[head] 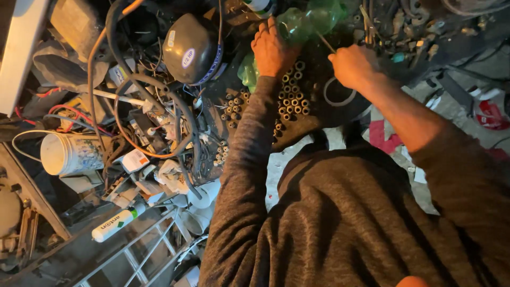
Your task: The person wraps adhesive tape around several small metal cylinders, handling them one at a time and placing some into a plastic bottle.
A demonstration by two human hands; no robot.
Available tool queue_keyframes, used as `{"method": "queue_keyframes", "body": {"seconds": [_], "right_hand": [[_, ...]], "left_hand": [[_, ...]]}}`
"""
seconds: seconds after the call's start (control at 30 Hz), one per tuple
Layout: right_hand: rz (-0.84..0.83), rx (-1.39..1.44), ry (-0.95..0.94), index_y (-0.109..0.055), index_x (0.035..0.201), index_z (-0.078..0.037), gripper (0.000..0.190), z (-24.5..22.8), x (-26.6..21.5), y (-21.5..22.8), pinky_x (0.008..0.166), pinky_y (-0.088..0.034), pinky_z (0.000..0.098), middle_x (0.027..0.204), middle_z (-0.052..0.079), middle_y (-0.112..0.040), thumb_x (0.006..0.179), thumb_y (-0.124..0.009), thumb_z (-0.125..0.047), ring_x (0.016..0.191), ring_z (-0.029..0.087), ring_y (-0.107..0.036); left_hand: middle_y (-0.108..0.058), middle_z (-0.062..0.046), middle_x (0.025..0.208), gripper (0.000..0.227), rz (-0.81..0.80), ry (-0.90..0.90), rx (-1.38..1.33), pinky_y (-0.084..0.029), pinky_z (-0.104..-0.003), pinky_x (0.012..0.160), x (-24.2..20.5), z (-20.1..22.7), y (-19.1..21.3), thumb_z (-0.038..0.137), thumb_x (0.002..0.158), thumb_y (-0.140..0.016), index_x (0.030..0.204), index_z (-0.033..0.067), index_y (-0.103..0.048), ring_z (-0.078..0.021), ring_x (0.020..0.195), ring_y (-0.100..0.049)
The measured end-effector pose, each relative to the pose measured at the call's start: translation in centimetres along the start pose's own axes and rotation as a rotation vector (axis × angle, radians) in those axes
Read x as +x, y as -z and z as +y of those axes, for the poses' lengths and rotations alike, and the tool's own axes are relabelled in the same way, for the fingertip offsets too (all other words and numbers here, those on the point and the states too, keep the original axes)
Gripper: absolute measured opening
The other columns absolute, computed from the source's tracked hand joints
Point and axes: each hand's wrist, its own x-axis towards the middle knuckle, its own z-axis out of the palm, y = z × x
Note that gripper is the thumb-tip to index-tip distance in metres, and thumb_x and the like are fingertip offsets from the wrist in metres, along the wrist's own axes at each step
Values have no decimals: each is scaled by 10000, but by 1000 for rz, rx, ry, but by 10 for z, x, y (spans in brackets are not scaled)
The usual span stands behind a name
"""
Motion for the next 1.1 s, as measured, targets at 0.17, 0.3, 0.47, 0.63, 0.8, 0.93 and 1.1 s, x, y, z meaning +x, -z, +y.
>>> {"method": "queue_keyframes", "body": {"seconds": [0.17, 0.3, 0.47, 0.63, 0.8, 0.93, 1.1], "right_hand": [[162, 156, -86, -706, 985, -3, 477, 5, -54, 80, 643, -538, 571, 815, 255, -691, 1151, -488, -393, 738, 455, -691], [348, -30, -134, -702, 1048, -9, 378, 81, 12, 6, 710, -540, 583, 892, 258, -703, 1139, -564, -349, 806, 451, -693], [478, -174, -94, -672, 1175, -29, 343, 66, 27, 35, 671, -535, 587, 896, 242, -708, 993, -700, -319, 801, 438, -700], [612, 121, 460, -482, 1428, 103, 573, -7, -63, 171, 1044, -491, 547, 1309, 315, -601, 1047, -705, -263, 1288, 461, -568], [340, -231, 825, -539, 1327, 14, 793, -80, -68, 207, 1156, -325, 598, 1388, 245, -622, 720, -777, -437, 1369, 354, -498], [10, -313, 734, -558, 1244, -11, 810, -96, -58, 217, 1204, -269, 569, 1132, 140, -713, 651, -834, -491, 1275, 341, -532], [-135, -369, 572, -571, 1254, -76, 578, -99, -66, 206, 994, -470, 527, 823, 160, -732, 824, -768, -410, 981, 399, -682]], "left_hand": [[-626, -193, 1146, 1021, -29, 19, -57, -488, -506, 889, -3, 6, 40, 522, 638, -882, 1420, 10, -473, -404, 1054, -619], [-604, -230, 1149, 1005, -6, -56, -198, -516, -486, 858, -14, 3, 51, 486, 634, -908, 1378, -36, -480, -424, 1030, -619], [-615, -226, 1164, 956, -49, -71, -292, -541, -464, 895, -13, 11, 80, 456, 675, -914, 1378, -46, -504, -413, 1057, -632], [-622, -241, 1298, 931, -248, -99, -422, -529, -426, 998, -28, 14, 116, 421, 698, -925, 1387, -58, -522, -400, 1186, -622], [-614, -211, 1418, 937, -542, -90, -828, -496, -380, 1126, -48, 31, 168, 361, 723, -935, 1440, -64, -507, -300, 1320, -614], [-571, -202, 1457, 961, -504, -97, -980, -440, -376, 1156, -59, 14, 143, 305, 759, -962, 1472, -81, -446, -267, 1361, -558], [-691, -163, 1306, 911, -419, -6, -947, -528, -348, 1063, -56, 22, 147, 328, 703, -930, 1416, -57, -515, -222, 1201, -668]]}}
